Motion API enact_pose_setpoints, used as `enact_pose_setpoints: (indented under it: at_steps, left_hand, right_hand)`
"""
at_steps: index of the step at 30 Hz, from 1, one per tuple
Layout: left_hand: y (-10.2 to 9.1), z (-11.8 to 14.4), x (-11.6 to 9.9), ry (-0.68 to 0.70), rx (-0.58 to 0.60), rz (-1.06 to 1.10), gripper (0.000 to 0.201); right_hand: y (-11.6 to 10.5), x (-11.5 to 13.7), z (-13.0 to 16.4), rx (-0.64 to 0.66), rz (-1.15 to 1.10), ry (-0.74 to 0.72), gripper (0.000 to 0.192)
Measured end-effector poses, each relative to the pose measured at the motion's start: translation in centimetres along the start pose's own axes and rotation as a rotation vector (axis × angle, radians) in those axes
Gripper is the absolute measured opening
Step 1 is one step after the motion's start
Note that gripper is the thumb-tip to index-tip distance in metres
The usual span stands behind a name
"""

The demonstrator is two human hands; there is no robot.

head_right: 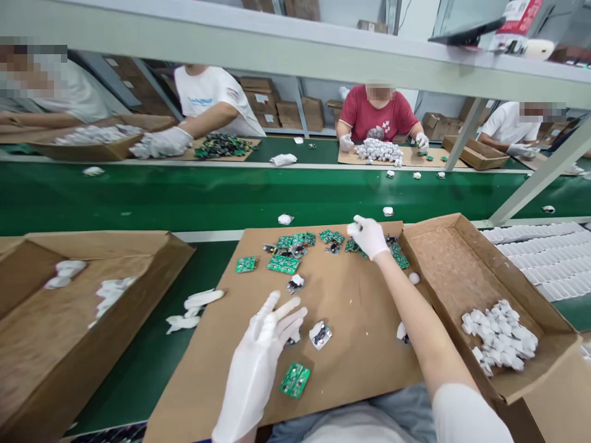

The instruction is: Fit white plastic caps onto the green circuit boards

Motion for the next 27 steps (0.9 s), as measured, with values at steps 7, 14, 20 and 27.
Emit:
enact_pose_setpoints:
  at_steps: [7,14,20,27]
  left_hand:
    - [-1.9,-0.1,1.0,0.029,0.053,-0.508,0.057]
    - [6.3,-0.1,2.0,0.302,0.302,-1.345,0.052]
    - [7.8,-0.3,2.1,0.320,0.357,-1.431,0.042]
    - [8.8,-1.1,2.7,0.309,0.376,-1.135,0.027]
  right_hand:
    - [-0.6,-2.2,-6.5,0.037,0.202,0.004,0.033]
    - [-8.8,-3.5,-1.0,-0.027,0.289,-0.104,0.049]
    - [-14.7,-9.4,10.4,-0.023,0.380,-0.073,0.059]
    - [-13.9,-18.5,17.6,0.084,0.392,0.200,0.041]
Point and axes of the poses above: each hand's wrist, its own z-axis away from the middle knuckle, its own y-axis out of the palm, x = y × z, the point moved 10 cm from there along -z, towards the middle knuckle, and after that the axes turned 7 degrees about -z, right-handed, at the moved point
